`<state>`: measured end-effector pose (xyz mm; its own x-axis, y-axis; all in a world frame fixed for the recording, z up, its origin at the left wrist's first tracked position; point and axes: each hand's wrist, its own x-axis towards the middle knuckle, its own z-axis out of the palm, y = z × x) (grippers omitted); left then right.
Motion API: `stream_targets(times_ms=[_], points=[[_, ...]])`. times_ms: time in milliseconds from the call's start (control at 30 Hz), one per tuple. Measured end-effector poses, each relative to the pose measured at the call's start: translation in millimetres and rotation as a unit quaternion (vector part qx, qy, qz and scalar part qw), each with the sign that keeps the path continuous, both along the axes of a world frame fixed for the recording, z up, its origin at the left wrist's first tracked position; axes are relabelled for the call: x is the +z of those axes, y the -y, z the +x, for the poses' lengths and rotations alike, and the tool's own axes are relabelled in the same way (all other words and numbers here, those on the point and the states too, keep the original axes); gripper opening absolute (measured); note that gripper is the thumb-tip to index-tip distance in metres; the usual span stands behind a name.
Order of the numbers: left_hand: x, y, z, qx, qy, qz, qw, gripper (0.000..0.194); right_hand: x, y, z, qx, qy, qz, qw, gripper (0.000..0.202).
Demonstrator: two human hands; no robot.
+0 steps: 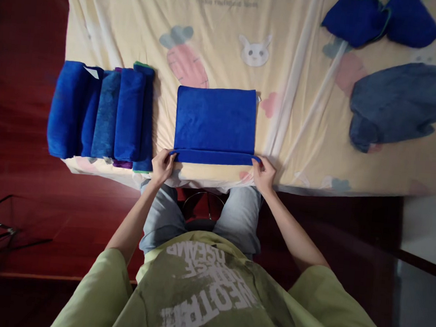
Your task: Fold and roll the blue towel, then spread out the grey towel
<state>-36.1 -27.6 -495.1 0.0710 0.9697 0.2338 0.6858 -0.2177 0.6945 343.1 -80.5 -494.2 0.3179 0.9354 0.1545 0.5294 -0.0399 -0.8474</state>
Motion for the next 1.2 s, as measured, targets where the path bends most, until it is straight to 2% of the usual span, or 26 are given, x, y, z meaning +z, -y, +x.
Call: stream_targets(times_ms=[233, 533, 733, 1067, 1200], points=[[-4.3, -7, 7, 0.03, 0.012, 0.002, 0.999, 0.038, -4.8, -11, -8, -0.037, -0.003, -0.031, 0.999, 0.055], [-0.4, -3, 7, 0.044, 0.014, -0.018, 0.999, 0.041, -7.4, -10, -7, -0.045, -0.036, -0.016, 0.998, 0.052], [-4.4, -3, 8, 0.038, -0.008, -0.009, 0.999, 0.04, -18.0, -10, -7, -0.059, -0.018, -0.017, 0.998, 0.053], [-18.0, -2, 8, 0.017, -0.065, 0.025, 0.997, 0.033, -22.8, -13, -11, -0.082, 0.01, 0.008, 0.997, 0.053], [-19.1, 0, 10, 0.023, -0.079, 0.034, 0.996, 0.032, -28.3, -12, -12, -0.086, 0.043, 0.017, 0.995, 0.05]])
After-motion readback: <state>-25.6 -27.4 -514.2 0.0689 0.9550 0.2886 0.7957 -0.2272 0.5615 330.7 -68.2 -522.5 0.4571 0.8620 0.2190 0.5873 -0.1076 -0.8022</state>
